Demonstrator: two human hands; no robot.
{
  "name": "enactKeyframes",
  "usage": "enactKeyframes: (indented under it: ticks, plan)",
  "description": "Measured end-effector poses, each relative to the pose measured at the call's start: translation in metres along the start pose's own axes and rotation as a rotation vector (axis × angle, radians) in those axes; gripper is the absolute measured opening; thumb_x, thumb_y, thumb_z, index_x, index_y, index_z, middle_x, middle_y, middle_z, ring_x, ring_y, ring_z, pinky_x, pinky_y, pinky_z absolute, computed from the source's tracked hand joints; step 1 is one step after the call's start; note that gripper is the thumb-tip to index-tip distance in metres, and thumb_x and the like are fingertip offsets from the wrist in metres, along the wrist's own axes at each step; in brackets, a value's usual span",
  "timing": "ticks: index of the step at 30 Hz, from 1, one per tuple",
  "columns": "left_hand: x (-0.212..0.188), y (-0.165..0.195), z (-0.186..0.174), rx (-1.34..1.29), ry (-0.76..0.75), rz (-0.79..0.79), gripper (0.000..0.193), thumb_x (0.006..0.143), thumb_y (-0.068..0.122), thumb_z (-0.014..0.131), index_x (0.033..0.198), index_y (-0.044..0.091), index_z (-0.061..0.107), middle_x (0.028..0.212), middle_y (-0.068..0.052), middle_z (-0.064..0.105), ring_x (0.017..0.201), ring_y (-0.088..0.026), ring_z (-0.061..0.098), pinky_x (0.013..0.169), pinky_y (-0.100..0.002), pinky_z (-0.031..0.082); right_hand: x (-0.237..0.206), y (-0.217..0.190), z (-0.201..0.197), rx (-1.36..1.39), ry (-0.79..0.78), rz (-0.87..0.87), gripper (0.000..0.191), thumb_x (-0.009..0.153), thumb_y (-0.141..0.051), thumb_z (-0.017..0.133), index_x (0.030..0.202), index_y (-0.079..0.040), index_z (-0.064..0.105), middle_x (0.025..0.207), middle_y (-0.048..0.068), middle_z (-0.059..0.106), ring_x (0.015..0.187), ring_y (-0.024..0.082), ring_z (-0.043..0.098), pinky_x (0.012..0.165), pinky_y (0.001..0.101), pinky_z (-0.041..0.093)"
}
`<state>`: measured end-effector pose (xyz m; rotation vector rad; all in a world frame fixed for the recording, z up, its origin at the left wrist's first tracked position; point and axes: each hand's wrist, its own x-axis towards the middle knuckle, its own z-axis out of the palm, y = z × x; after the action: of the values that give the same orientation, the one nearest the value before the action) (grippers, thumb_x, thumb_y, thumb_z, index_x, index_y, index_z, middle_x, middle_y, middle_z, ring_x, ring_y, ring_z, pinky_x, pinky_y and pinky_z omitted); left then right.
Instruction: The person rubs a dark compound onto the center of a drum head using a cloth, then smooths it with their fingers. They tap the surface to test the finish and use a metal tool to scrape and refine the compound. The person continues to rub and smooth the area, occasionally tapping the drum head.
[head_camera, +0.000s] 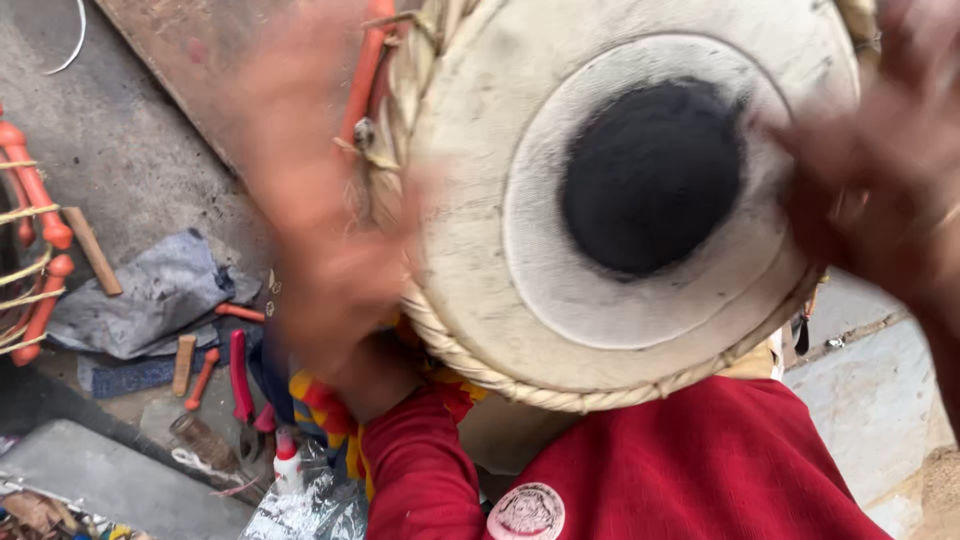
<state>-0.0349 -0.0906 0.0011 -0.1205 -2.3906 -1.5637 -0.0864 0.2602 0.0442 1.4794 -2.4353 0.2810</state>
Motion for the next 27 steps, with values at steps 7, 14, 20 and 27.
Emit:
enactKeyframes:
  ticks: [7,14,20,27]
  plan:
    - [-0.035,-0.035,0.008,-0.549,-0.262,-0.087,0.056,0.112,-0.002,0.057,0.159,0.002,0.027,0.162,-0.009,0.034,0.153,-0.015,0.032,0.131,-0.023,0.021,-0.019,-0.037,-0.003,0.23,-0.22,-0.055,0.035,0.1,-0.019,0.073,0.131,-0.002,0.076,0.166,0.032,0.024,0.162,0.033,0.002,0.128,0.0492,0.005]
    - [-0.012,-0.024,0.008,-0.5,-0.258,-0.055,0.068,0.104,-0.004,0.068,0.16,0.002,0.031,0.162,-0.012,0.033,0.153,-0.017,0.03,0.13,-0.025,0.02,-0.013,-0.045,0.003,0.027,-0.214,-0.059,0.037,0.099,-0.018,0.077,0.137,-0.018,0.077,0.166,0.033,0.035,0.162,0.034,0.007,0.131,0.0536,0.005]
    - [-0.008,-0.024,0.007,-0.59,-0.292,-0.067,0.05,0.098,-0.005,0.067,0.14,0.0,0.039,0.165,-0.022,0.029,0.149,-0.023,0.032,0.126,-0.029,0.022,0.009,-0.034,0.005,-0.155,-0.262,-0.133,0.043,0.094,-0.024,0.074,0.137,-0.019,0.07,0.165,0.035,0.042,0.157,0.041,0.021,0.127,0.0584,0.002]
    - [-0.003,-0.02,0.01,-0.565,-0.266,-0.054,0.036,0.097,-0.006,0.068,0.122,0.001,0.043,0.164,-0.023,0.03,0.151,-0.025,0.031,0.128,-0.03,0.019,-0.001,-0.036,-0.01,-0.038,-0.337,0.297,0.045,0.1,-0.009,0.067,0.145,-0.011,0.069,0.165,0.04,0.038,0.158,0.047,0.023,0.128,0.057,0.014]
